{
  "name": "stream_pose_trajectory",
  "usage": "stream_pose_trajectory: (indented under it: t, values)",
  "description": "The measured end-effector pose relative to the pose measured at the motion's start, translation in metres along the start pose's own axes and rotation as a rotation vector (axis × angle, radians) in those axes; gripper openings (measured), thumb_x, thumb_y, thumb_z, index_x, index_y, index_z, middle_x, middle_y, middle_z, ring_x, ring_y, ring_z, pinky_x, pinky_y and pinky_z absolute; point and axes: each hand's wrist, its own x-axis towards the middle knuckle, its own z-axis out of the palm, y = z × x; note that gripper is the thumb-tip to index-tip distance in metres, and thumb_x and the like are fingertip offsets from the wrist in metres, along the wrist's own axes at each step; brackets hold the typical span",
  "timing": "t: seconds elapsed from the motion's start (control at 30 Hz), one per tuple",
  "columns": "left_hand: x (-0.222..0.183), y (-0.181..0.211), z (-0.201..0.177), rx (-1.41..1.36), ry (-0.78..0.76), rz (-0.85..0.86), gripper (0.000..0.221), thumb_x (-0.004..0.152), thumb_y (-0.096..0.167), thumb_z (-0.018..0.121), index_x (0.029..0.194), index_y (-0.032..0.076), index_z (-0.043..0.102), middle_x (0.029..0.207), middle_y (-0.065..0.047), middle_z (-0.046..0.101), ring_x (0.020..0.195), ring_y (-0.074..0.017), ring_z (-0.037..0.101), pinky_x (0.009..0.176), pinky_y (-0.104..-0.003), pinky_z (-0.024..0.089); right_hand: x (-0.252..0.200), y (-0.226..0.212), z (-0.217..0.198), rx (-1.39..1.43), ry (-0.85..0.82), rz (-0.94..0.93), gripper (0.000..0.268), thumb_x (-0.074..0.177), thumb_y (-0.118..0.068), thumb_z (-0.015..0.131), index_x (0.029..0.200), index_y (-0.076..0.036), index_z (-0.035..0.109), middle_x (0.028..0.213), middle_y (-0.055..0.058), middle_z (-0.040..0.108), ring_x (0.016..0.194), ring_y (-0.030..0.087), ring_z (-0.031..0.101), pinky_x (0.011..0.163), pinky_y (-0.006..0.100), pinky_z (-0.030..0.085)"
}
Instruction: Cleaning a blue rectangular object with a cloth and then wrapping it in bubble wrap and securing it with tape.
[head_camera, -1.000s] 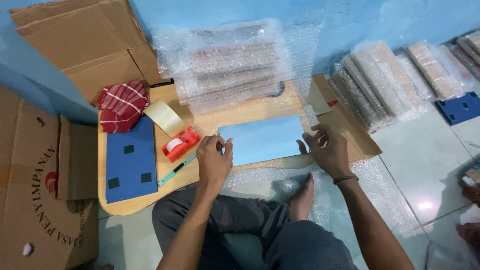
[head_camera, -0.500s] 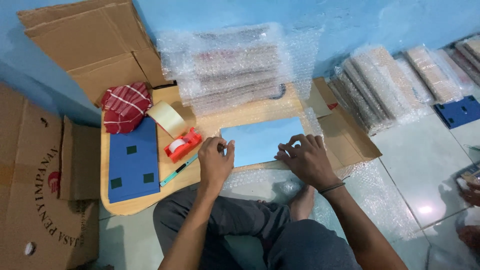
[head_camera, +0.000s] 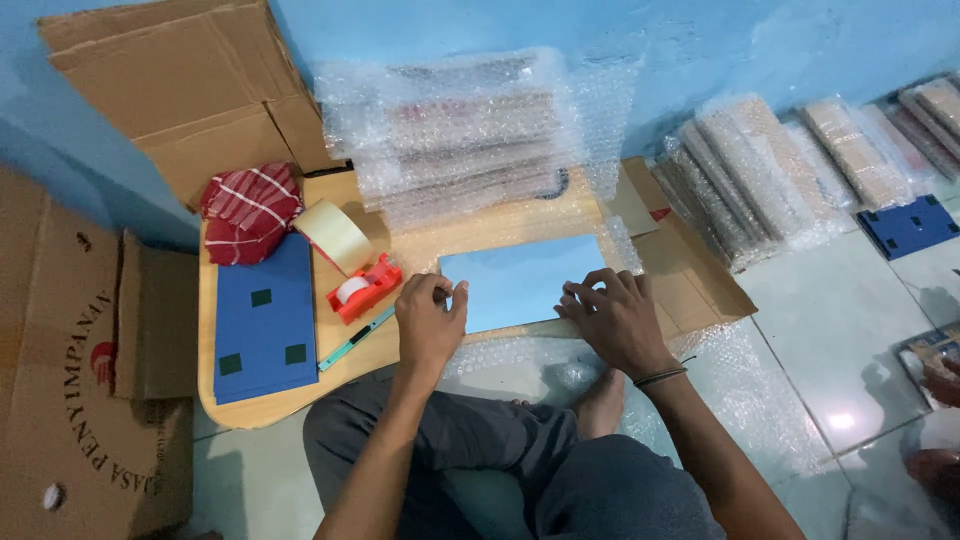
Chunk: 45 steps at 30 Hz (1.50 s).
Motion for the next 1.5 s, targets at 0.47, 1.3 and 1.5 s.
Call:
stream_pose_trajectory:
  t: [0.47, 1.3, 1.5]
  values:
    - [-0.001, -0.002, 0.003, -0.005, 0.038, 0.032, 0.016, 0.089, 0.014, 0.075, 0.083, 0.000, 0.068, 0.079, -0.017, 0.065, 0.083, -0.0361, 0.070, 0.065, -0.039, 0.061, -0.004, -0.008, -0.005, 0.283, -0.031, -0.022, 0.014, 0.083, -0.030, 0.083, 0.081, -0.016, 0.079, 0.089, 0.002, 0.071, 0.080, 0.024, 0.064, 0.080, 0.040, 0.045]
    - [-0.002, -0.005, 0.003, -0.026, 0.018, 0.005, 0.019, 0.089, 0.016, 0.075, 0.083, 0.001, 0.067, 0.080, -0.017, 0.065, 0.086, -0.0376, 0.069, 0.066, -0.042, 0.062, -0.019, -0.014, -0.051, 0.597, -0.296, 0.121, 0.016, 0.100, -0.011, 0.058, 0.104, -0.005, 0.072, 0.116, 0.013, 0.074, 0.116, 0.039, 0.069, 0.106, 0.053, 0.051]
    - [0.000, -0.002, -0.007, -0.093, -0.044, -0.063, 0.024, 0.090, 0.022, 0.075, 0.092, -0.001, 0.068, 0.089, -0.020, 0.067, 0.086, -0.0325, 0.073, 0.068, -0.038, 0.063, -0.053, 0.001, -0.027, 0.507, -0.184, 0.032, 0.019, 0.094, -0.009, 0.063, 0.109, -0.008, 0.074, 0.115, 0.012, 0.075, 0.121, 0.038, 0.066, 0.108, 0.054, 0.047]
